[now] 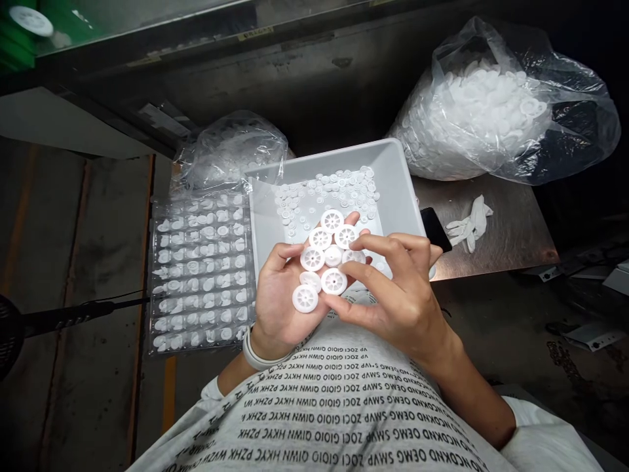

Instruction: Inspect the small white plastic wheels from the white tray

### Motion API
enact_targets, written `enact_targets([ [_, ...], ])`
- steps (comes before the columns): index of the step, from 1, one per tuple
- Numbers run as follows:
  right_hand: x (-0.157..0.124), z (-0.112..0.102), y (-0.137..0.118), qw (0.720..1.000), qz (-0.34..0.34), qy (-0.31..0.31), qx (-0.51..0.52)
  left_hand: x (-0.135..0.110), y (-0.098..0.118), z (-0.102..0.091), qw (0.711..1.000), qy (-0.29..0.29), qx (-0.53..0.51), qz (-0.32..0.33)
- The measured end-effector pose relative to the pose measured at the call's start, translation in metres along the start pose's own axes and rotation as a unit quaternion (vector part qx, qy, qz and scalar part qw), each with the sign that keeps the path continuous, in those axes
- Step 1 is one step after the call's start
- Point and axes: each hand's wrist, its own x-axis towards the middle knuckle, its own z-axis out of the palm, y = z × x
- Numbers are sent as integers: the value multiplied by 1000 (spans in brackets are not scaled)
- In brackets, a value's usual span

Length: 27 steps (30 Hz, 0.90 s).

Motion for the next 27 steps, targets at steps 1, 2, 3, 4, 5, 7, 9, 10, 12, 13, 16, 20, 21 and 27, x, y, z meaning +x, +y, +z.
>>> enact_targets([
  [1,0,0,0,1000,2,3,0,0,0,0,1000,-3,0,-2],
  [2,0,0,0,1000,5,6,1,-1,0,0,1000,-5,0,-4],
  [3,-1,0,0,1000,8,9,3,-1,0,0,1000,-8,-1,-5],
  [4,-1,0,0,1000,12,12,5,-1,-1,0,1000,-11,-1,-6],
  [5,-1,-1,0,1000,14,14,8,-1,-1,0,1000,-13,-1,-7],
  [7,-1,0,1,1000,14,12,8,-1,-1,0,1000,-16,-2,-9],
  [9,-1,-1,1,1000,9,11,7,0,-1,-1,1000,-20,-2,-11],
  [10,-1,-1,2,1000,6,11,9,0,0,-1,1000,-21,-3,-11],
  [12,0,-2,2,1000,5,9,17,0,0,-1,1000,-24,-4,-10],
  [13,0,-2,3,1000,8,7,22,1,0,-2,1000,-25,-4,-8],
  [16,6,-6,5,999,13,-16,26,1,-1,-2,1000,-26,-3,-11],
  [20,17,-13,7,997,18,-75,10,2,-2,-3,999,-20,-1,-27],
  [21,20,-14,7,996,16,-86,11,3,-2,-3,999,-19,-1,-29],
  [27,26,-13,1,994,-12,-102,39,3,0,-1,999,-7,-4,-31],
])
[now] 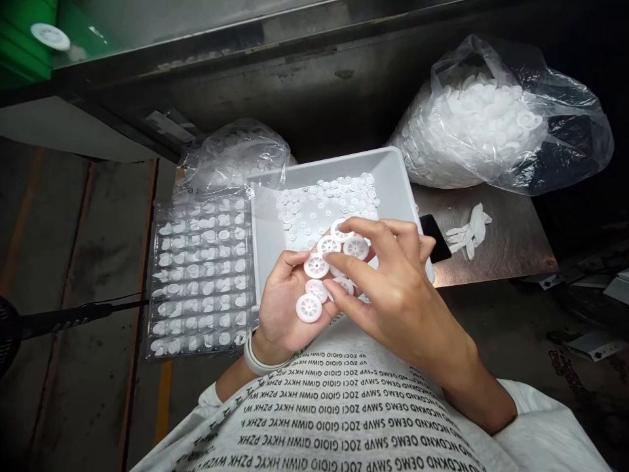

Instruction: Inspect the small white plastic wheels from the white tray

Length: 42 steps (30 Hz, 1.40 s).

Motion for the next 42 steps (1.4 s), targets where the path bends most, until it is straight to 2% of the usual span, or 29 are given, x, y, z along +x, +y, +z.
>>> enact_targets([
  [5,1,5,-5,1000,-1,-2,12,-1,1,0,1000,-2,-2,-8],
  [10,0,6,-8,1000,9,22,19,0,1,0,1000,-14,0,-15],
  [13,-3,5,-10,999,14,13,29,0,-1,-1,1000,-17,-1,-9],
  [18,-5,7,-17,996,62,-25,53,2,-3,-2,1000,-9,-2,4],
  [21,-5,8,-21,989,106,-7,103,3,-4,-2,1000,-9,-3,14],
  [23,-6,8,-22,976,151,20,158,3,-4,-2,1000,-12,-4,21],
  [26,-9,8,-19,939,230,71,245,1,-3,-2,999,-18,-5,28],
  [28,-11,10,-13,920,269,100,267,-2,-2,0,999,-18,-3,29],
  [33,-20,20,4,890,296,121,324,-7,-1,3,1000,-9,5,25],
  [42,-20,33,15,811,342,107,463,-8,1,-2,1000,10,25,13],
])
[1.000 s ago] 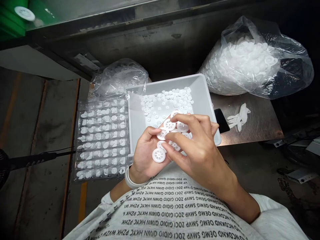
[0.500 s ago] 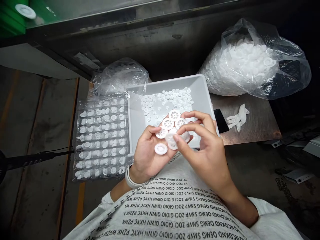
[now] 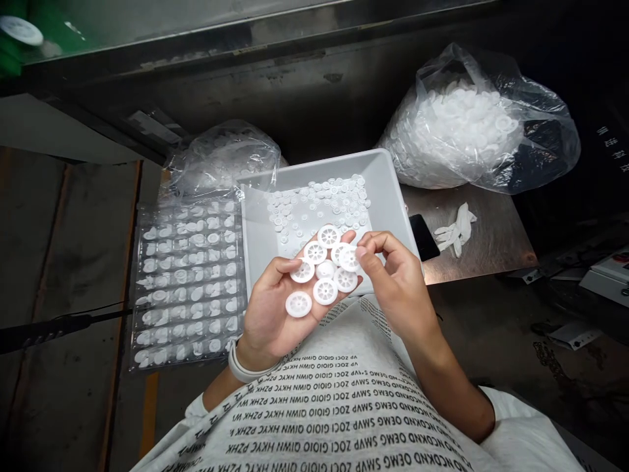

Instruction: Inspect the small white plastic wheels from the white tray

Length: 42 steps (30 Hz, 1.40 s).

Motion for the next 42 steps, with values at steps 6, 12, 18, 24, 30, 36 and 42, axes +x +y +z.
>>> enact_targets([
  [6,0,2,-1,998,32,-4,46,2,-1,1,1000,10,10,-9],
  [12,-2,3,-1,998,15,-10,67,3,0,2,1000,14,20,-13],
  [18,-4,2,0,997,-26,-29,61,3,1,3,999,17,29,-15],
  [24,-6,-1,1,997,-38,-39,63,3,2,5,999,20,30,-19],
  [30,-3,-3,5,996,-30,-39,68,5,1,6,999,21,32,-20],
  [36,-2,-2,5,997,-26,-32,59,6,2,6,999,22,37,-24],
  [42,-3,-3,5,997,-38,-37,52,6,3,6,999,23,35,-23],
])
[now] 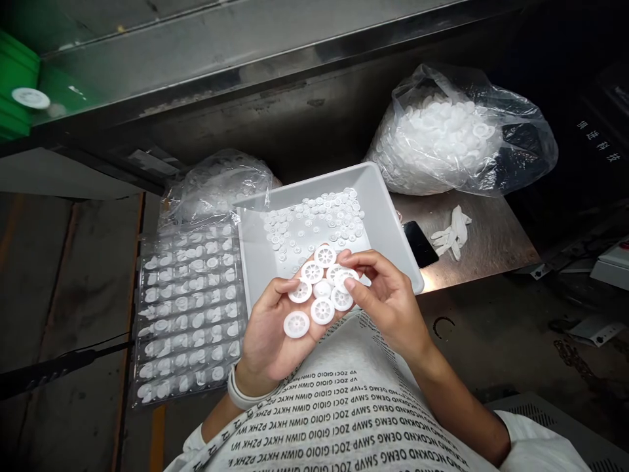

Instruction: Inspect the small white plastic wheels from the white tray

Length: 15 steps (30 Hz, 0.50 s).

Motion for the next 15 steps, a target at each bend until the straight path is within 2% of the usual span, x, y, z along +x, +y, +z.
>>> enact_targets([
  [7,-1,1,0,1000,-5,-15,6,0,0,1,1000,0,-6,3],
  [15,-4,5,-2,1000,8,17,4,-1,0,-1,1000,-6,-12,5],
])
